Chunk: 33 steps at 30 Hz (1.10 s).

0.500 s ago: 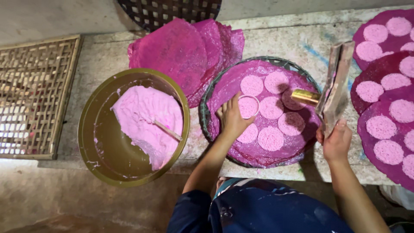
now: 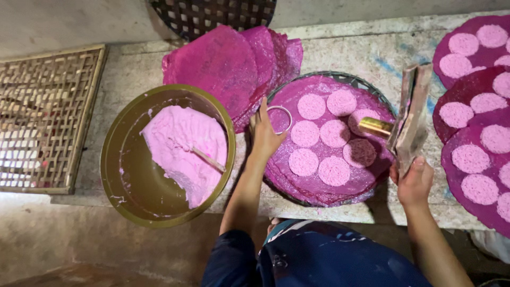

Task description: The person scoops pink dough from a large bowl using a metal scoop and a wooden spatula, then presses the dough into a circular mold on a flat purple surface to form round portions. The person repeats this process to create multiple round dough pieces.

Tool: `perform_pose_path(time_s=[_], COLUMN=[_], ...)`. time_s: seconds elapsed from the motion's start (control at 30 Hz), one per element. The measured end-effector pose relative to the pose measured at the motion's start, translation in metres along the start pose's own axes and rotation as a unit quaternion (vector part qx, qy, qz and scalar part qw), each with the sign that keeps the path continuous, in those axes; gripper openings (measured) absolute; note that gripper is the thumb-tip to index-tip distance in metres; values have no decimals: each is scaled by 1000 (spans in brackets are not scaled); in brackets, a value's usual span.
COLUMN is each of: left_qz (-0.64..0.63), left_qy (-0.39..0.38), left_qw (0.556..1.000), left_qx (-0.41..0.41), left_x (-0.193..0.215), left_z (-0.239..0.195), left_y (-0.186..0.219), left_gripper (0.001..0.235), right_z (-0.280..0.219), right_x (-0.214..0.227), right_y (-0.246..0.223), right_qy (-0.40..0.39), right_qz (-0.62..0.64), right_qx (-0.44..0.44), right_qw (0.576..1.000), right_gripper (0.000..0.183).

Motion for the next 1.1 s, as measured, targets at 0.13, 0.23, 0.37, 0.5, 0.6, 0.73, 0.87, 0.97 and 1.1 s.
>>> perform_pose_path(time_s=[0.13,0.23,0.37,0.5,0.6,0.73,0.87,0.97,1.1], left_qz=[40,-1,25,74,61,-87,-183,-191,-178], left_qy=[-52,51,58,40,48,-7,-311,-430,-430], left_qw=[996,998,996,994,996,972,839,790,814], left_qx=[57,26,56,73,45,-220,-407,-393,-347], left_x=[-4,-8,-24,-18,11,69,139,192,233], left_z=[-4,2,15,21,6,-37,-104,-123,-151], left_y=[-10,-22,-48,-47,-17,76,138,148,131], left_gripper=[125,96,36,19,22,66,57,50,41], right_z=[-6,-6,-10,-7,-8,-3,-25,-30,-16], right_x=[2,6,7,7,-1,-29,-71,-115,-183], right_y=[-4,-4,9,19,11,-57,-170,-259,-322], right_qy=[5,12,13,10,-15,-198,-381,-466,-593], right_qz=[-4,-1,-21,6,24,-78,-205,-187,-147], right_qx=[14,9,7,13,16,80,301,485,594], right_qw=[1000,1000,1000,1000,999,974,850,716,523], right_gripper=[74,75,77,71,67,47,55,54,57])
Point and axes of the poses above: each hand's wrist, its own z-axis towards the middle knuckle, its own x-axis out of the back of the hand, y = z × x, the point moved 3 cm from there along z, towards the middle knuckle, and after that the axes turned 1 degree about z, right-handed, at the moved point
